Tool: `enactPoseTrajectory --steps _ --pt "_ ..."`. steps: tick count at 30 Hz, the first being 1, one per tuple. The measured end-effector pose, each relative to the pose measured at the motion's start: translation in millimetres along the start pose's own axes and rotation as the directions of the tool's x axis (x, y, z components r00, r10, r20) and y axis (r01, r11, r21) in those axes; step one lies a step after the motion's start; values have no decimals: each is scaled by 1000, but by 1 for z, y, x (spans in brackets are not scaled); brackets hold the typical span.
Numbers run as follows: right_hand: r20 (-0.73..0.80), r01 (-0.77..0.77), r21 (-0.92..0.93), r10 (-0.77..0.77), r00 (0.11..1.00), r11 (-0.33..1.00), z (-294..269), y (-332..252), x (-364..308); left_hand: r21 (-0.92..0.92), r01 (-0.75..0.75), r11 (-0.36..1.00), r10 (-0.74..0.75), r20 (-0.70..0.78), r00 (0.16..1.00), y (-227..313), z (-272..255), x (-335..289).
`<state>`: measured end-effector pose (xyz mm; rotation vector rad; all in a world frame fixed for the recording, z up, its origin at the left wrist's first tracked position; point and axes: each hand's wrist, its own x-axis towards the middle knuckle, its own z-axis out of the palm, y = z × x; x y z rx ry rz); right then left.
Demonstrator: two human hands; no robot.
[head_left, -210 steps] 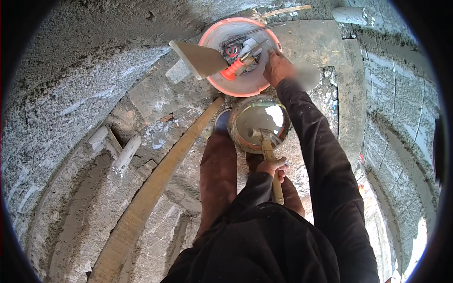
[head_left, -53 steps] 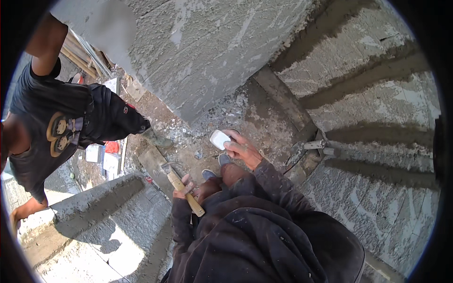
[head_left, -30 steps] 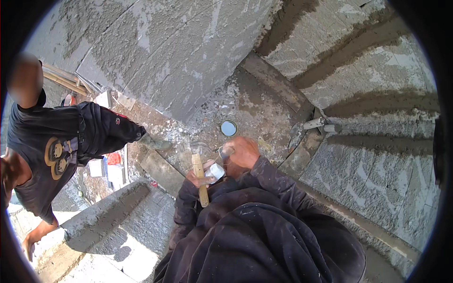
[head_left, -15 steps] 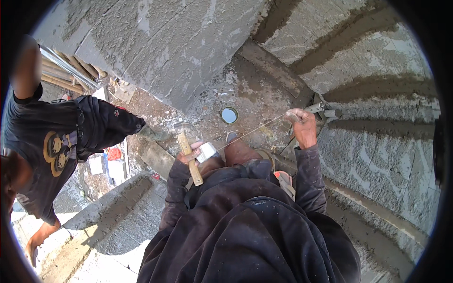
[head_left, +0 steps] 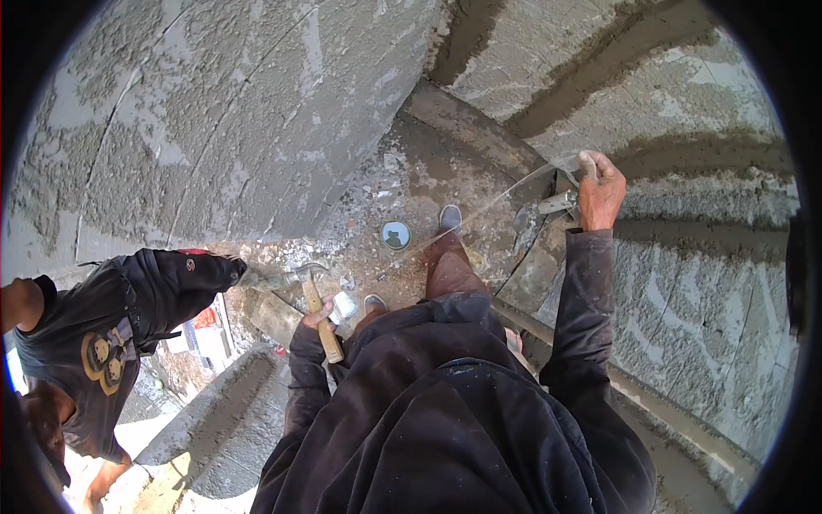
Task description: The person uses a hammer to knock pieces off a small wooden wedge, holds the wedge against a concrete wall, and later pulls a string from a bucket to set up a guideline.
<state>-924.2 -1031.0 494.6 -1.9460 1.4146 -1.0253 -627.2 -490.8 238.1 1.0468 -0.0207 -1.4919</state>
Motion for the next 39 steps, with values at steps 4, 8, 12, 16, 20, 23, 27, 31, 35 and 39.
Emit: enactPoseTrajectory --steps 4,8,12,16,20,23,27,31,35,39 --pt "82 176 -94 -169 982 980 29 30 103 -197 -17 980 -40 -283 958 -1 26 59" --pt "329 194 -14 -179 927 981 73 38 178 -135 -39 990 -20 -411 911 11 69 125" --pt "547 266 -32 -205 811 964 125 58 249 -195 -104 975 -13 -517 856 10 74 186" --pt "646 263 54 -234 727 963 189 85 285 -308 -148 940 -84 -628 773 0 51 246" --pt "750 105 155 -186 634 982 245 94 293 -224 -191 956 -32 -723 690 -14 21 303" --pt "772 -61 316 -219 597 947 307 105 276 -229 -152 961 -115 -838 533 -9 -12 295" --pt "907 40 230 -229 354 972 361 103 223 -267 -229 936 -198 -938 284 -1 11 298" --pt "947 156 187 -221 234 970 425 113 166 -358 -143 923 -300 -900 316 -8 36 268" --pt "962 191 138 -177 206 972 445 93 131 -472 -139 870 -253 -672 696 -33 62 222" --pt "990 229 77 -102 100 970 413 148 142 -271 -45 962 -138 -620 773 41 206 308"
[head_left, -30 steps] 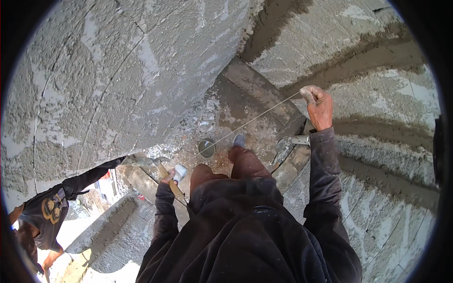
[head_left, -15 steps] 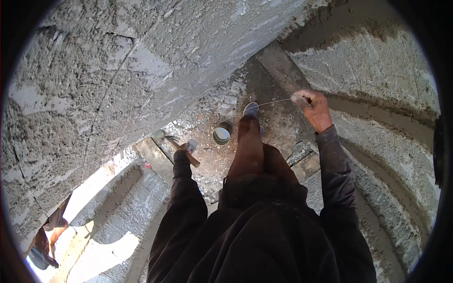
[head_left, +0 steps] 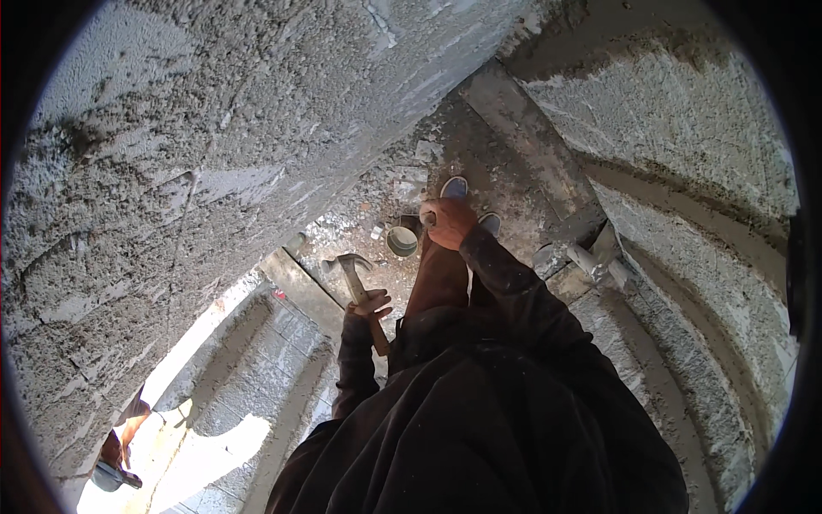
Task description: The person uses a hammer to knock pieces off a small wooden wedge, holds the wedge against a concrete wall, and later pulls a string from a bucket to set up a guideline.
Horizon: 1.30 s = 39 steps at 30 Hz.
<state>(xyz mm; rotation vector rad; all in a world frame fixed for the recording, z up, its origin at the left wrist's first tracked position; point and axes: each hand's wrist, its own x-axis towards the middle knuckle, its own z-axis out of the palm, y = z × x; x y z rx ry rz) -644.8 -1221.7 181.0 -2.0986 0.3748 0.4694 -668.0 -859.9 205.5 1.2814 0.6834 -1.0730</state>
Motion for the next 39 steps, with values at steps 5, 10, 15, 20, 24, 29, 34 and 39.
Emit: enactPoseTrajectory --steps 5,10,15,20,24,29,34,39 --pt "-89 111 125 -101 991 986 -33 -28 -61 172 -350 921 305 243 921 69 122 7" --pt "23 134 652 -195 981 747 -84 -39 -119 102 -476 874 412 365 835 89 246 16" --pt "94 -28 575 -32 995 817 -126 -49 -159 92 -463 882 357 511 782 87 309 11" --pt "-201 309 511 -237 950 803 -115 -9 -151 207 -323 924 79 721 689 91 295 33" --pt "-109 76 851 33 994 520 -126 6 -150 679 -317 662 -205 571 795 117 299 23" --pt "57 -132 871 169 984 473 -128 68 -114 380 -425 822 15 730 683 126 230 104" --pt "-233 27 841 316 920 541 -89 190 -81 466 -362 807 85 515 853 184 250 119" --pt "-321 -388 347 497 806 854 -56 323 -31 384 -421 821 160 554 817 201 301 170"
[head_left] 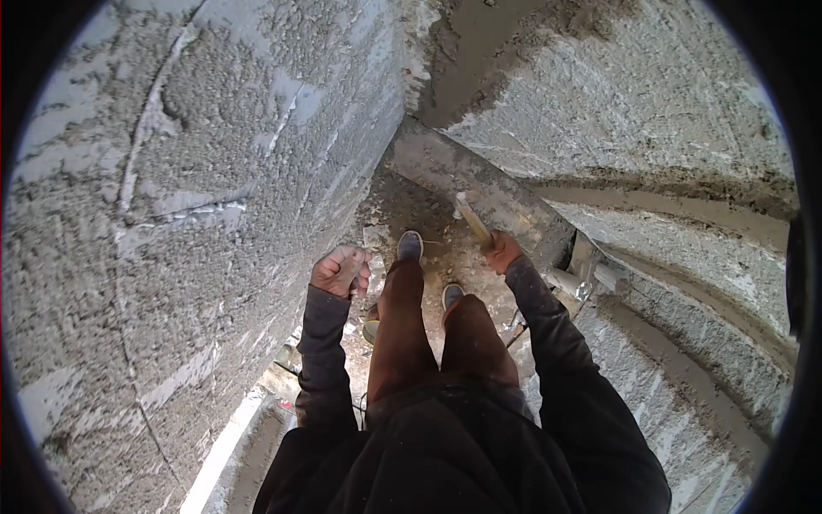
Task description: The person uses a hammer to knock pieces off a small wooden wedge, holds the wedge against a concrete wall, and later pulls a string from a bucket to set up a guideline.
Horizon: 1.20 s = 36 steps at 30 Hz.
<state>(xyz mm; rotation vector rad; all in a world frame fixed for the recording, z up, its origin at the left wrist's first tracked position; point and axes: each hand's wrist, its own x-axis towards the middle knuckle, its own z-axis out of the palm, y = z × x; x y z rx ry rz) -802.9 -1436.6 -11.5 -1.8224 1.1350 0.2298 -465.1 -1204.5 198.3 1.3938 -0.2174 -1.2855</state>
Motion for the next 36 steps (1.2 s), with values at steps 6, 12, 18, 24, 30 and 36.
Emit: enactPoseTrajectory --steps 6,12,18,24,30,36 --pt "85 -156 -396 206 975 905 40 17 98 229 -149 962 184 -143 972 -46 -4 99" --pt "-22 -216 -559 246 969 800 75 111 167 362 -274 891 322 -79 943 -124 -15 192" --pt "28 -163 -548 213 977 820 109 124 192 448 -321 834 377 -40 925 -170 -16 234" --pt "-53 345 768 -483 874 540 79 -4 173 488 -412 770 276 328 904 -195 13 269" --pt "113 271 812 -593 797 518 58 23 167 607 -544 579 480 287 829 -208 19 293" --pt "-260 422 750 -360 896 509 31 72 137 863 -252 439 501 -1 865 -215 -9 289"
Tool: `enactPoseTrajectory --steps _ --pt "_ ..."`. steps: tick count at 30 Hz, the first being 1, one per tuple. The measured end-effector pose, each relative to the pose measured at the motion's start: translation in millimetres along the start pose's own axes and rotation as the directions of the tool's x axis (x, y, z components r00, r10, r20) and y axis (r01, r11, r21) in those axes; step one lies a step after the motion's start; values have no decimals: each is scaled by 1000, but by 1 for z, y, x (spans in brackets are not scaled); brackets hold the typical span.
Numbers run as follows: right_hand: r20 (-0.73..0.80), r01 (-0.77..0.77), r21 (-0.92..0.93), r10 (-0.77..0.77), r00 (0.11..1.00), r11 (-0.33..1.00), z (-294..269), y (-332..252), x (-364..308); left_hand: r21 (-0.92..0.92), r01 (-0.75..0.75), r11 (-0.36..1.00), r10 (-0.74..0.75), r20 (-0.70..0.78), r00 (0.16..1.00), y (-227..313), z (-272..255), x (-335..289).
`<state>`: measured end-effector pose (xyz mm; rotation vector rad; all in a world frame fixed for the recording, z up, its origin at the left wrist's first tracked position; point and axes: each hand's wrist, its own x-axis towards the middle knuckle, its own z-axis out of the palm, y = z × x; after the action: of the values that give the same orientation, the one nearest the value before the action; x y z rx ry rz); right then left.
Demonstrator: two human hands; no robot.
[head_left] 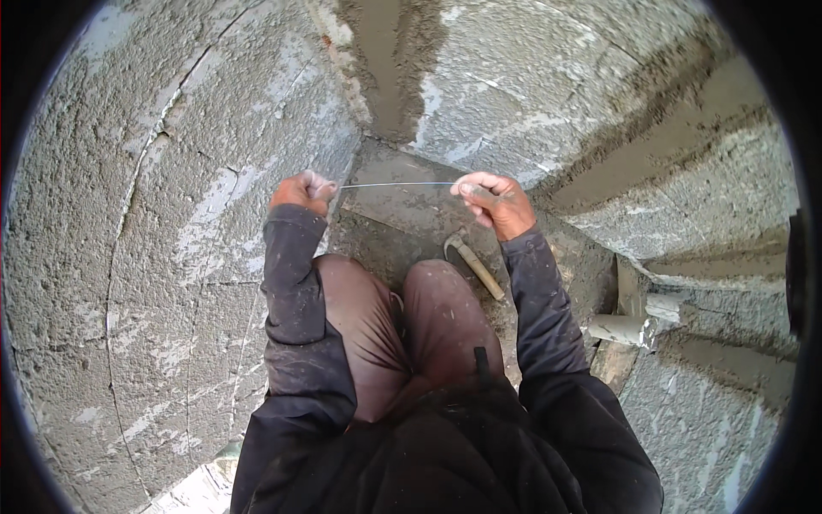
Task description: The person uses a hammer to knock pieces off a small wooden wedge, holds the wedge against a concrete wall, and later pulls a string from a bucket to set up a guideline.
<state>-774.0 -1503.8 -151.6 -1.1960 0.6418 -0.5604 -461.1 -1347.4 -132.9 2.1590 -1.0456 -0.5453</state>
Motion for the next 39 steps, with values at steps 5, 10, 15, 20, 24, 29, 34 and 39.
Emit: enactPoseTrajectory --steps 5,10,15,20,24,29,34,39 --pt "-90 142 -293 -175 980 946 4 -10 -16 397 -549 735 623 -78 778 27 27 -9" --pt "11 378 -489 -428 904 786 2 -9 -33 -478 -353 804 568 443 694 117 71 -27" --pt "-192 394 -383 -489 851 836 -40 15 -71 -351 -140 926 335 588 736 110 78 -24" --pt "-274 312 -614 -567 777 725 -22 44 -91 -372 -652 661 745 428 512 36 106 0" --pt "-429 55 -652 -427 796 756 -2 49 -124 -467 -218 857 514 733 446 120 144 -54" --pt "-478 10 -565 -337 811 825 0 57 -170 -262 -209 942 327 859 393 88 145 -17" --pt "-544 63 -535 -401 737 842 -6 123 -198 -216 74 973 202 965 166 93 196 -56" --pt "-689 32 -568 -497 528 822 0 116 -206 -393 234 889 341 911 232 78 201 -22"
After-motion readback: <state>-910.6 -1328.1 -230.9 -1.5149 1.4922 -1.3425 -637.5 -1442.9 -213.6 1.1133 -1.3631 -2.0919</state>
